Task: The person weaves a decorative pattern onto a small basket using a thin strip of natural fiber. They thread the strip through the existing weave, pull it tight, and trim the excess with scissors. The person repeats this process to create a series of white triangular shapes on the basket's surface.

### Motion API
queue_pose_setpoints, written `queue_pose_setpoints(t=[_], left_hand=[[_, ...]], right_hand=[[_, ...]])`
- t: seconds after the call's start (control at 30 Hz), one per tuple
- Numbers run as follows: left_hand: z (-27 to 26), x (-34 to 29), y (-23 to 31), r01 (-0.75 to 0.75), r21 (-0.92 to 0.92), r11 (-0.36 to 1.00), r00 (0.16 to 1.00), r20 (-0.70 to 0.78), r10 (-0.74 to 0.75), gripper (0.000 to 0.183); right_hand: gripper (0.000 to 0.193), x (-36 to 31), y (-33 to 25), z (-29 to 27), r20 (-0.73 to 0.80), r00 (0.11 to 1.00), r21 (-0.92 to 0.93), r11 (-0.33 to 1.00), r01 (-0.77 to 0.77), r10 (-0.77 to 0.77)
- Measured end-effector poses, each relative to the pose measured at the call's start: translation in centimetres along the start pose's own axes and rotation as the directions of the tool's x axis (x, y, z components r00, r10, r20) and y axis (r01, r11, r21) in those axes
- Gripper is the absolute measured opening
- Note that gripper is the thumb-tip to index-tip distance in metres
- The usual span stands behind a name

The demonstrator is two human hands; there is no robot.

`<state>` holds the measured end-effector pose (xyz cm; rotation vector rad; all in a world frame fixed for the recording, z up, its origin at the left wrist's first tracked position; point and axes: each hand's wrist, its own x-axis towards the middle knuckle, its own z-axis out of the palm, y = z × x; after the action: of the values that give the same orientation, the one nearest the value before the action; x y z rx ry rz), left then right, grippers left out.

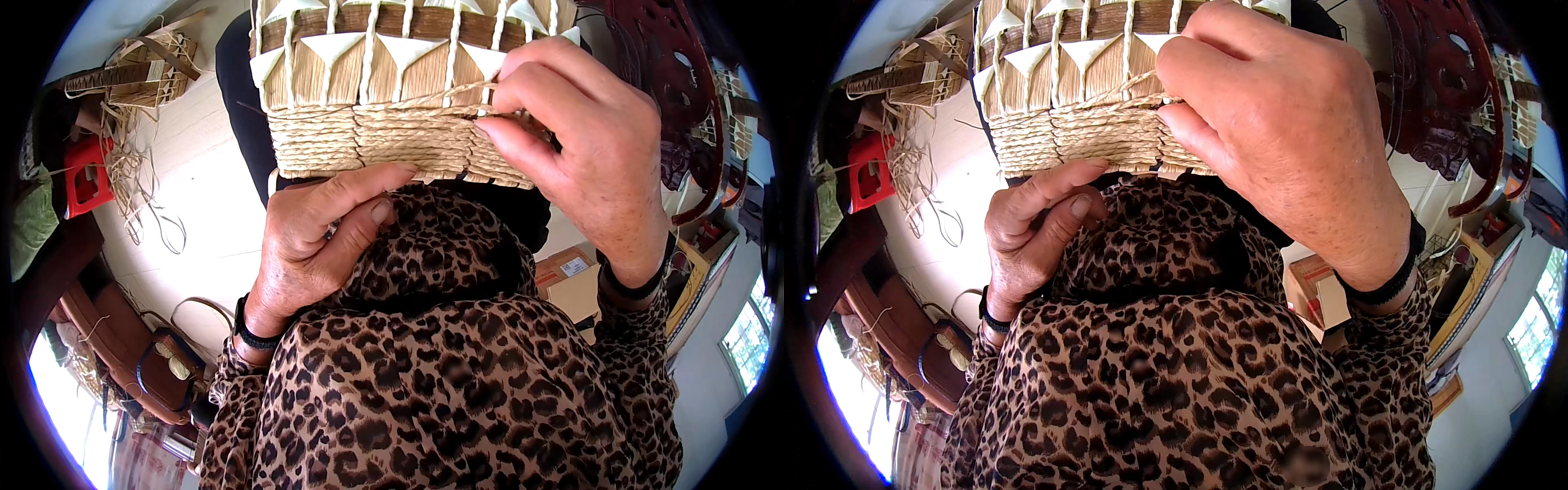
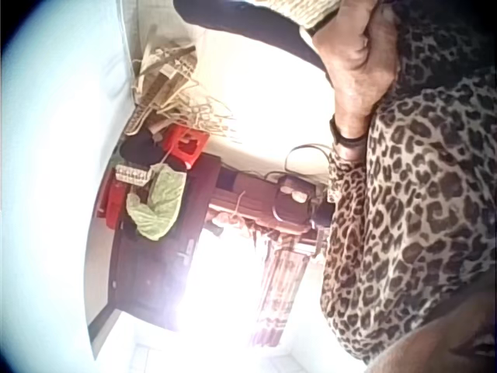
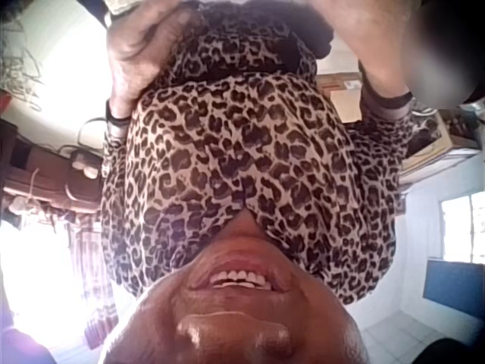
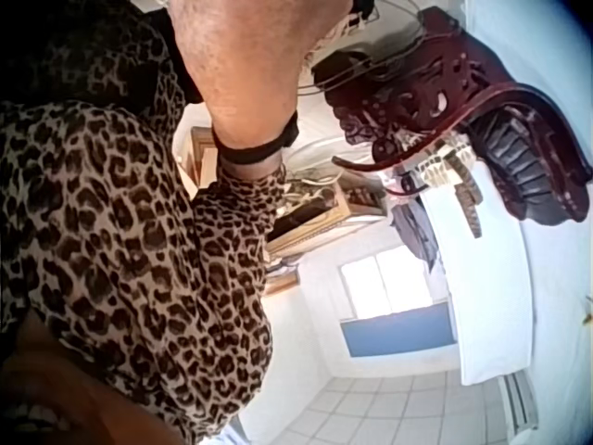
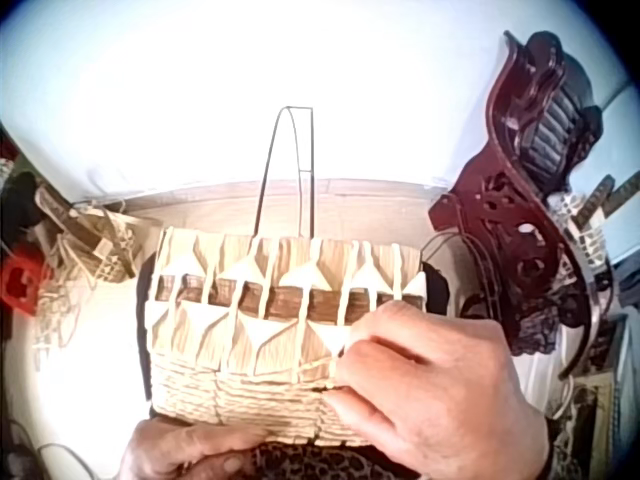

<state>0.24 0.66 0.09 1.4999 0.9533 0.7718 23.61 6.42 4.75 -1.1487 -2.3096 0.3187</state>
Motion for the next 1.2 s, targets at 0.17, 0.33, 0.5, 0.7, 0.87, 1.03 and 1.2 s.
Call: queue_pose_setpoints(t=[0.17, 0.33, 0.5, 0.7, 0.87, 1.03, 1.2], left_hand=[[0.0, -0.1, 0.2, 0.037, -0.011, 0.999, 0.999, -0.016, -0.037, 0.030], [-0.1, 0.1, 0.1, 0.026, -0.012, 1.000, 1.000, 0.010, -0.026, 0.030], [0.0, 0.1, -0.2, -0.007, -0.015, 1.000, 1.000, -0.003, 0.007, 0.030], [0.0, 0.2, 0.0, 0.028, -0.020, 0.999, 1.000, 0.005, -0.028, 0.030], [0.0, 0.3, 0.0, -0.014, -0.021, 1.000, 1.000, -0.006, 0.013, 0.029], [0.1, 0.3, -0.5, -0.066, -0.011, 0.998, 0.997, -0.034, 0.066, 0.028], [-0.1, 0.3, -0.3, -0.037, -0.019, 0.999, 0.999, -0.030, 0.037, 0.028]], right_hand=[[0.022, 0.5, -0.1, -0.7, 0.111, 0.994, -0.023, 1.000, 0.011, -0.009], [0.022, -0.5, -0.3, 0.2, 0.016, 0.997, 0.061, 0.995, -0.080, 0.079], [0.023, 0.8, -1.1, -1.0, 0.250, 0.956, -0.094, 0.987, -0.133, 0.153], [0.023, -0.1, -0.6, -0.5, 0.065, 0.996, -0.069, 0.996, -0.053, 0.058], [0.022, -0.8, 0.0, 0.2, 0.064, 0.991, 0.012, 0.993, -0.116, 0.115], [0.023, 0.5, -0.8, -0.6, 0.121, 0.993, -0.125, 0.992, 0.001, 0.014], [0.023, 0.9, -0.9, -0.6, 0.265, 0.960, -0.306, 0.937, 0.169, -0.087]])
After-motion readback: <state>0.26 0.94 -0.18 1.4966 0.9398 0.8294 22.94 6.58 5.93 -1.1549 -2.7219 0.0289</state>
